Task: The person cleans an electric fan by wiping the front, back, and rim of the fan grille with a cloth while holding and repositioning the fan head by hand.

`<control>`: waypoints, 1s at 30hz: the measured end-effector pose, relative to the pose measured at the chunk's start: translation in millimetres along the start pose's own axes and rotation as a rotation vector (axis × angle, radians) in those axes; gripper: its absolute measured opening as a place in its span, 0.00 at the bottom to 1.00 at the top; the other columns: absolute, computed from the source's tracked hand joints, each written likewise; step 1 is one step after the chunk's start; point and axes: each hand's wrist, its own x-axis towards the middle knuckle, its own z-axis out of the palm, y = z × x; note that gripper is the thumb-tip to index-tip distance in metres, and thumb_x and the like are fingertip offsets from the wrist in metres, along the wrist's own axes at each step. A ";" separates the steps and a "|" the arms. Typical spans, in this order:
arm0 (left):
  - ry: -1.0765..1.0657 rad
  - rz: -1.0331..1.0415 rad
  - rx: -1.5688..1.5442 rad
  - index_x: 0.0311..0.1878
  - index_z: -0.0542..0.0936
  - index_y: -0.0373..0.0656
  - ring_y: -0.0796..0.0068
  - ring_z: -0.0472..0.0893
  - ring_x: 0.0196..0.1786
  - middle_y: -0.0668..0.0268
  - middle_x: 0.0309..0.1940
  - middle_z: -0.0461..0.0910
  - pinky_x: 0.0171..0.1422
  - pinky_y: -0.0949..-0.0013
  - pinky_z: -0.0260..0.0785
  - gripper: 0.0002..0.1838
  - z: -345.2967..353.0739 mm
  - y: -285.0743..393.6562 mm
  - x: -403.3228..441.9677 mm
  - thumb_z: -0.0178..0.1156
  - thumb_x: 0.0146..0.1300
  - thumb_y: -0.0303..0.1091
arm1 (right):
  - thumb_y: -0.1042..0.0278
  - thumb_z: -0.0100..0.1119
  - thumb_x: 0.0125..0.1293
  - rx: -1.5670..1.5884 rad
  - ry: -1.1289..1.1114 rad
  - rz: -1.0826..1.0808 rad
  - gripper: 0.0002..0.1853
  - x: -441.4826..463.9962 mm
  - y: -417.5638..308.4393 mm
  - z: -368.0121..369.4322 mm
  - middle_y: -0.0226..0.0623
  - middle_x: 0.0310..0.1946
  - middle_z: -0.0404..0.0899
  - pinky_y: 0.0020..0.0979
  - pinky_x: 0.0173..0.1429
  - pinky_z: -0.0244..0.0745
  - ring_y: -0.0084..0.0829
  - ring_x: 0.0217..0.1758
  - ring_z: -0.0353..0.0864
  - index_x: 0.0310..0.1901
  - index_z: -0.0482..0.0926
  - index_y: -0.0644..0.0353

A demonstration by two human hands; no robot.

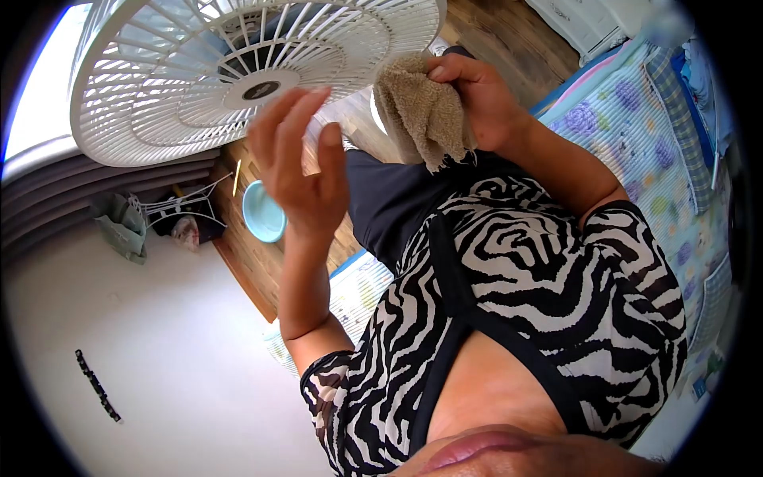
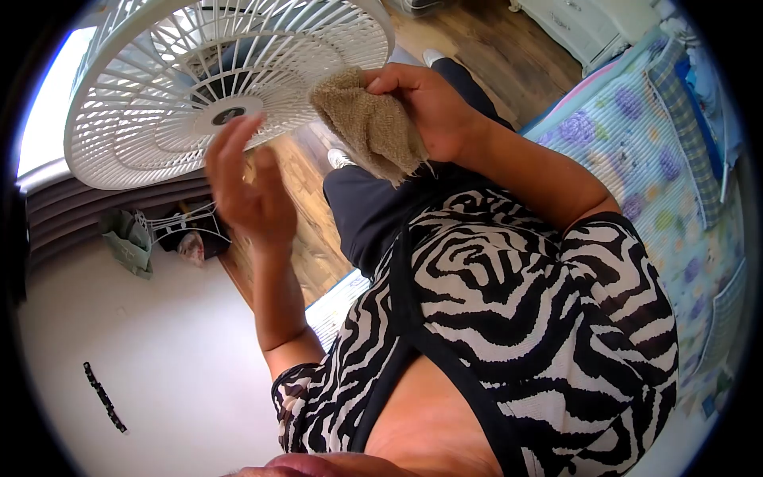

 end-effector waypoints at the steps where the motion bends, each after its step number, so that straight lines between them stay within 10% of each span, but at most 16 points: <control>1: -0.028 -0.129 -0.125 0.51 0.78 0.36 0.62 0.76 0.52 0.55 0.49 0.78 0.57 0.64 0.66 0.16 11.4 6.8 -10.7 0.56 0.66 0.36 | 0.68 0.43 0.63 -0.020 0.050 0.012 0.22 0.5 2.1 4.2 0.47 0.49 0.78 0.36 0.56 0.77 0.36 0.48 0.81 0.56 0.70 0.70; 5: -0.144 -0.764 -0.783 0.44 0.76 0.37 0.79 0.73 0.37 0.67 0.34 0.77 0.42 0.74 0.66 0.09 45.6 13.2 -57.1 0.54 0.69 0.33 | 0.69 0.46 0.63 -0.024 -0.017 0.132 0.19 8.7 11.5 2.2 0.45 0.46 0.80 0.37 0.54 0.77 0.34 0.46 0.81 0.54 0.72 0.69; 15: 0.146 -0.842 -0.896 0.32 0.70 0.41 0.88 0.60 0.29 0.77 0.25 0.66 0.33 0.81 0.55 0.12 57.2 -10.1 -32.0 0.48 0.73 0.36 | 0.57 0.54 0.69 -0.393 0.225 0.284 0.23 10.9 23.1 -30.7 0.34 0.54 0.75 0.33 0.59 0.71 0.25 0.56 0.75 0.58 0.70 0.63; 23: -0.371 -0.906 -0.910 0.32 0.71 0.41 0.88 0.60 0.29 0.77 0.24 0.65 0.32 0.80 0.54 0.11 42.4 -54.4 -0.5 0.50 0.71 0.34 | 0.63 0.54 0.69 -0.469 0.363 0.107 0.21 48.8 4.6 -12.4 0.30 0.50 0.76 0.28 0.58 0.71 0.20 0.49 0.76 0.60 0.69 0.64; 30: -0.328 -0.925 -0.822 0.29 0.70 0.43 0.89 0.57 0.28 0.78 0.23 0.61 0.30 0.80 0.49 0.13 57.0 -36.0 -33.9 0.50 0.71 0.36 | 0.61 0.52 0.71 -0.340 0.375 -0.145 0.21 11.1 18.0 -17.6 0.32 0.52 0.76 0.29 0.57 0.73 0.22 0.53 0.77 0.60 0.69 0.64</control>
